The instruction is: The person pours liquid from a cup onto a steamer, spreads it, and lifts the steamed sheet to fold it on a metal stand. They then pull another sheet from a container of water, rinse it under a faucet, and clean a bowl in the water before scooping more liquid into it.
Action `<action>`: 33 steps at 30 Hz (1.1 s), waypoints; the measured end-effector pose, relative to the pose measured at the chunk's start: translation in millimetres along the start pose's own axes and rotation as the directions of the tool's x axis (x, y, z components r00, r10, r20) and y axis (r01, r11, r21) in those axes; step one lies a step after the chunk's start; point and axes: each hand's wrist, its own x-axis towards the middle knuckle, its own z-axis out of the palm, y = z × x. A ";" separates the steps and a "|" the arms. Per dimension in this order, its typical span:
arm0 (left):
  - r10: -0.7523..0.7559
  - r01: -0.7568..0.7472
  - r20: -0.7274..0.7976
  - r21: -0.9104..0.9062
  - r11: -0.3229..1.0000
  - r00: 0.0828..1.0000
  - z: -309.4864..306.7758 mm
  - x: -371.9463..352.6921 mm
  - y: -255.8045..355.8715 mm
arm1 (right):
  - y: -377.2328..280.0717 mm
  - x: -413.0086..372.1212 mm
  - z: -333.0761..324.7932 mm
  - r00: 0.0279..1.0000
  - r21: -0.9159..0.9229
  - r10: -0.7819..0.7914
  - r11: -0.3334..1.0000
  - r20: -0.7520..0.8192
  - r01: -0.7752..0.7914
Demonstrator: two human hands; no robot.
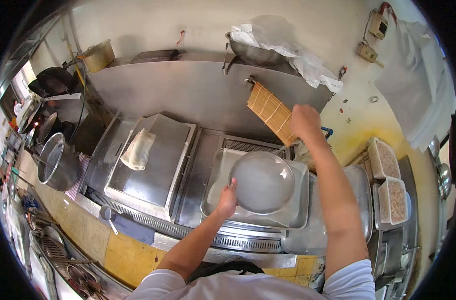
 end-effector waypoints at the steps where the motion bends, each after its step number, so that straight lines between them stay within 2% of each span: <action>1: 0.007 -0.007 -0.014 -0.028 1.000 1.000 1.7 2.0 -5.2 | 10.3 6.7 5.8 1.000 -0.034 -0.014 0.999 -0.002 0.014; 3: 0.023 -0.026 -0.045 -0.081 0.996 0.999 5.4 5.1 -15.0 | 33.2 22.4 25.3 0.998 -0.085 -0.057 0.995 -0.037 0.054; 5: 0.052 -0.052 -0.002 -0.055 0.997 0.999 -0.5 8.4 -19.5 | 55.5 40.3 50.1 0.987 -0.124 -0.119 0.987 -0.105 0.106; 9: 0.053 -0.052 0.023 -0.045 0.998 0.998 -17.2 -0.8 -24.9 | 74.8 58.6 67.8 0.983 -0.187 -0.148 0.974 -0.105 0.127; 11: 0.052 -0.057 -0.065 -0.085 0.995 0.997 -9.1 -30.6 -8.6 | 79.1 62.7 66.1 0.989 -0.154 -0.126 0.982 -0.078 0.113; 14: 0.053 -0.070 -0.107 -0.157 0.985 0.993 -10.7 -61.9 8.0 | 94.0 69.1 91.4 0.955 -0.074 -0.156 0.987 -0.251 0.141; 16: 0.050 -0.068 -0.090 -0.203 0.977 0.995 -25.7 -73.5 8.0 | 90.3 63.6 77.0 0.982 -0.010 -0.124 0.992 -0.142 0.124; 18: 0.043 -0.054 -0.051 -0.237 0.970 0.998 -47.0 -81.5 6.0 | 90.8 61.2 90.9 0.961 0.175 -0.021 0.982 -0.277 0.072; 19: -0.050 0.022 -0.159 -0.175 0.984 0.986 -45.5 -102.0 25.0 | 77.5 49.7 86.5 0.939 0.217 0.025 0.975 -0.343 0.053; 20: -0.028 -0.002 -0.154 -0.196 0.981 0.988 -56.9 -109.0 28.5 | 62.8 33.5 76.4 0.912 0.262 0.074 0.964 -0.403 0.038; 22: 0.013 -0.047 -0.142 -0.239 0.970 0.990 -79.6 -123.3 31.0 | 29.9 -1.4 75.0 0.841 0.342 0.047 0.925 -0.539 0.167; 24: 0.019 -0.065 -0.172 -0.269 0.961 0.985 -109.8 -137.0 33.9 | -1.6 -40.5 97.4 0.943 0.674 0.081 0.718 -0.324 0.170; 26: 0.017 -0.081 -0.224 -0.281 0.956 0.974 -141.0 -156.4 38.9 | -59.5 -104.9 84.5 0.941 0.750 -0.032 0.596 -0.337 0.288; 28: 0.013 -0.097 -0.294 -0.273 0.957 0.956 -172.3 -179.1 48.4 | -115.1 -163.3 81.2 0.953 0.840 -0.105 0.452 -0.285 0.301; 29: 0.134 -0.209 -0.273 -0.269 0.940 0.953 -195.2 -185.0 42.0 | -137.2 -187.3 89.4 0.961 0.867 -0.135 0.417 -0.240 0.275; 30: 0.134 -0.218 -0.296 -0.273 0.937 0.946 -212.9 -195.3 45.0 | -161.4 -210.2 100.2 0.967 0.891 -0.167 0.383 -0.193 0.244; 32: 0.130 -0.232 -0.339 -0.280 0.931 0.932 -249.8 -217.9 52.7 | -220.6 -257.0 106.2 0.995 0.941 -0.098 0.337 0.007 0.027; 33: 0.150 -0.256 -0.326 -0.312 0.915 0.933 -264.9 -233.9 59.8 | -246.5 -277.7 111.6 0.979 0.967 -0.166 0.243 0.116 -0.074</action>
